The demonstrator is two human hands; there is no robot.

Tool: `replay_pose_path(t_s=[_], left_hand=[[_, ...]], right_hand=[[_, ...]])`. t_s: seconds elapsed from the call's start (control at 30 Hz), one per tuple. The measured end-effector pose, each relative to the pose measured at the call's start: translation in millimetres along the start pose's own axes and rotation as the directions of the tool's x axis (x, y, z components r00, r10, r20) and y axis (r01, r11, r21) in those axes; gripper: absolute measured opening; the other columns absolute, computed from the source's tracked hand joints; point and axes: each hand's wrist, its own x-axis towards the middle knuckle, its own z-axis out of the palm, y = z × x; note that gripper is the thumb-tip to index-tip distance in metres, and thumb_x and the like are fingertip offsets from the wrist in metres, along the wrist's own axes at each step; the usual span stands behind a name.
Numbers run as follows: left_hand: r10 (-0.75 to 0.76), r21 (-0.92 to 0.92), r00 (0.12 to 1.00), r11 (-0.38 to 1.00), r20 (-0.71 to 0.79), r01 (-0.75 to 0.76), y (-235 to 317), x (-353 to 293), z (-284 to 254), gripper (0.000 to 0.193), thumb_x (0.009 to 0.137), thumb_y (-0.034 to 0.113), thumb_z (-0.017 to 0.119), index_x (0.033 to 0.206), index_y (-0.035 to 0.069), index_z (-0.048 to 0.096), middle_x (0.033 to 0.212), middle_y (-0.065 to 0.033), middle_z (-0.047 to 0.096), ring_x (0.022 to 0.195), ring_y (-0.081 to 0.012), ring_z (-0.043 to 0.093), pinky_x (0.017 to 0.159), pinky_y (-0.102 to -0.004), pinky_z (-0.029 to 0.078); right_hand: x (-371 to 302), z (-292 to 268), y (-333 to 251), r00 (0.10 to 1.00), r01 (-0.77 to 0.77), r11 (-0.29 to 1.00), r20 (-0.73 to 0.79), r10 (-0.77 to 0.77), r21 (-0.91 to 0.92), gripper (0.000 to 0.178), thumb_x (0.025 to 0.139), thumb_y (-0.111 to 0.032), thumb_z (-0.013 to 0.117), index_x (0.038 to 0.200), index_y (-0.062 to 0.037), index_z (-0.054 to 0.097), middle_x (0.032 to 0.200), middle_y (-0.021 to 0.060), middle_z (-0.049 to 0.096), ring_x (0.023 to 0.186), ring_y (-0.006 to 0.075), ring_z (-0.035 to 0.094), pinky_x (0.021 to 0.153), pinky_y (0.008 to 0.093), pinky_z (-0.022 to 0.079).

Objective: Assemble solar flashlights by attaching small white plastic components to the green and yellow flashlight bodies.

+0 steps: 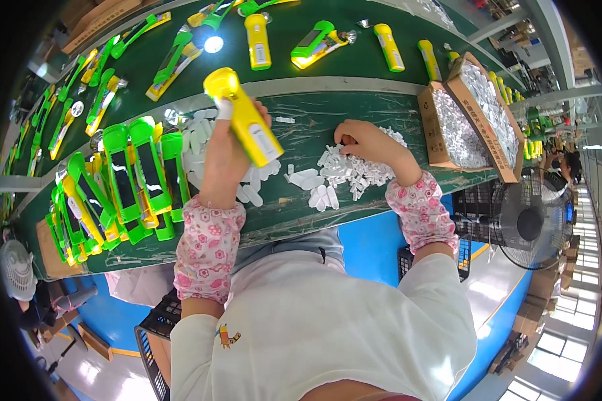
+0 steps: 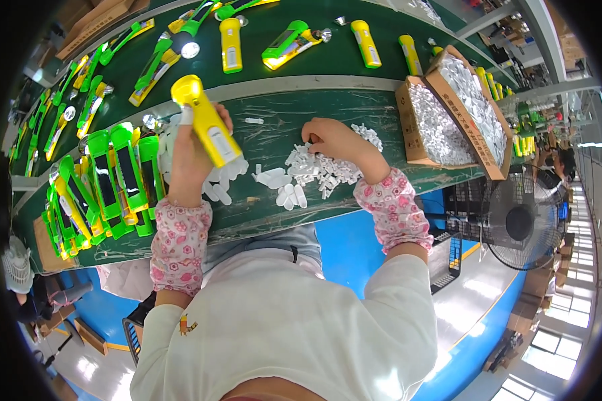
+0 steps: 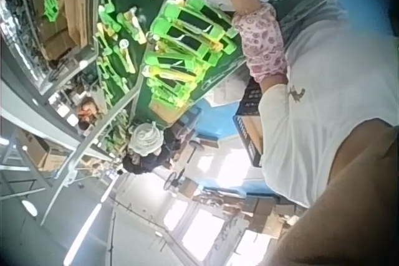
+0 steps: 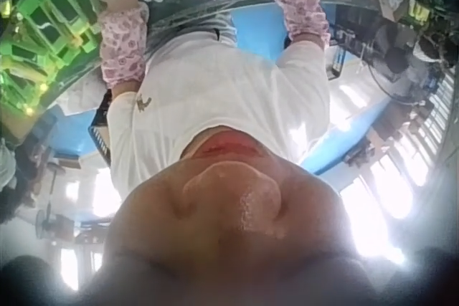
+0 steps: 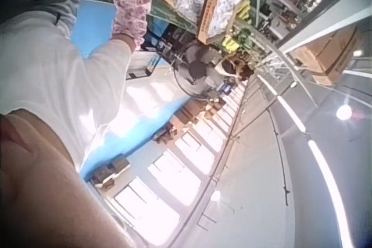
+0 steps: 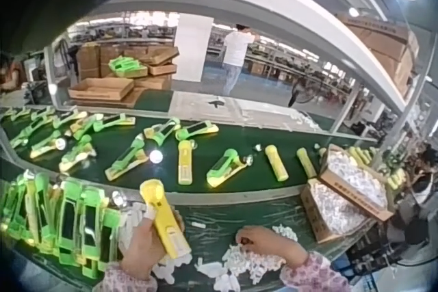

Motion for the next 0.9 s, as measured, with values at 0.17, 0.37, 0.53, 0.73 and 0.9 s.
replay_pose_path(t_s=[0.17, 0.37, 0.53, 0.73, 0.9], left_hand=[[0.046, 0.171, 0.996, 0.983, 0.078, -0.058, -14, -7, -6, 0.045, 0.099, 0.038, 0.048, 0.125, 0.002, 0.04, 0.11, -0.0156, 0.058, 0.099, -0.0274, 0.061, 0.09, -0.0397, 0.05], [0.138, 0.431, 0.969, 0.876, 0.204, -0.216, -19, -25, 20, 0.037, 0.102, 0.024, 0.042, 0.13, 0.001, 0.032, 0.123, -0.018, 0.054, 0.11, -0.0261, 0.06, 0.091, -0.0383, 0.052], [0.204, 0.514, 0.946, 0.8, 0.251, -0.309, -20, -31, 9, 0.04, 0.099, 0.017, 0.045, 0.132, -0.001, 0.031, 0.123, -0.0114, 0.049, 0.113, -0.0162, 0.051, 0.095, -0.0314, 0.043], [0.246, 0.632, 0.922, 0.673, 0.298, -0.384, -19, -40, 15, 0.044, 0.098, 0.014, 0.046, 0.134, -0.002, 0.026, 0.12, -0.0106, 0.046, 0.108, -0.014, 0.049, 0.092, -0.0283, 0.041], [0.196, 0.684, 0.937, 0.643, 0.289, -0.345, -16, -42, 15, 0.042, 0.099, 0.013, 0.045, 0.132, -0.004, 0.026, 0.12, -0.013, 0.045, 0.107, -0.0155, 0.05, 0.09, -0.0288, 0.043]], right_hand=[[2, -6, -10, 0.986, 0.104, 0.988, -0.115, -0.117, -0.113, 0.016, 0.072, 0.001, 0.059, 0.085, -0.0058, 0.054, 0.077, 0.0113, 0.053, 0.072, 0.0312, 0.054, 0.063, 0.0386, 0.045], [37, -9, -94, 0.878, 0.434, 0.684, -0.444, -0.178, 0.586, 0.015, 0.085, 0.008, 0.063, 0.098, 0.0003, 0.062, 0.101, 0.0062, 0.061, 0.086, 0.0099, 0.06, 0.074, 0.0226, 0.052], [55, 11, -138, 0.899, 0.366, 0.716, -0.425, -0.106, 0.595, 0.013, 0.083, 0.006, 0.067, 0.095, 0.0014, 0.066, 0.094, 0.0049, 0.061, 0.079, 0.0101, 0.059, 0.068, 0.0218, 0.051], [65, 31, -122, 0.777, 0.446, 0.867, -0.578, -0.25, 0.224, 0.022, 0.082, -0.002, 0.071, 0.102, -0.0022, 0.063, 0.106, 0.0066, 0.057, 0.083, 0.0119, 0.059, 0.064, 0.022, 0.048], [66, 42, -132, 0.812, 0.422, 0.746, -0.58, -0.058, 0.516, 0.058, 0.083, -0.007, 0.07, 0.132, -0.0057, 0.038, 0.119, 0.0112, 0.055, 0.098, 0.0161, 0.056, 0.071, 0.0255, 0.047]])
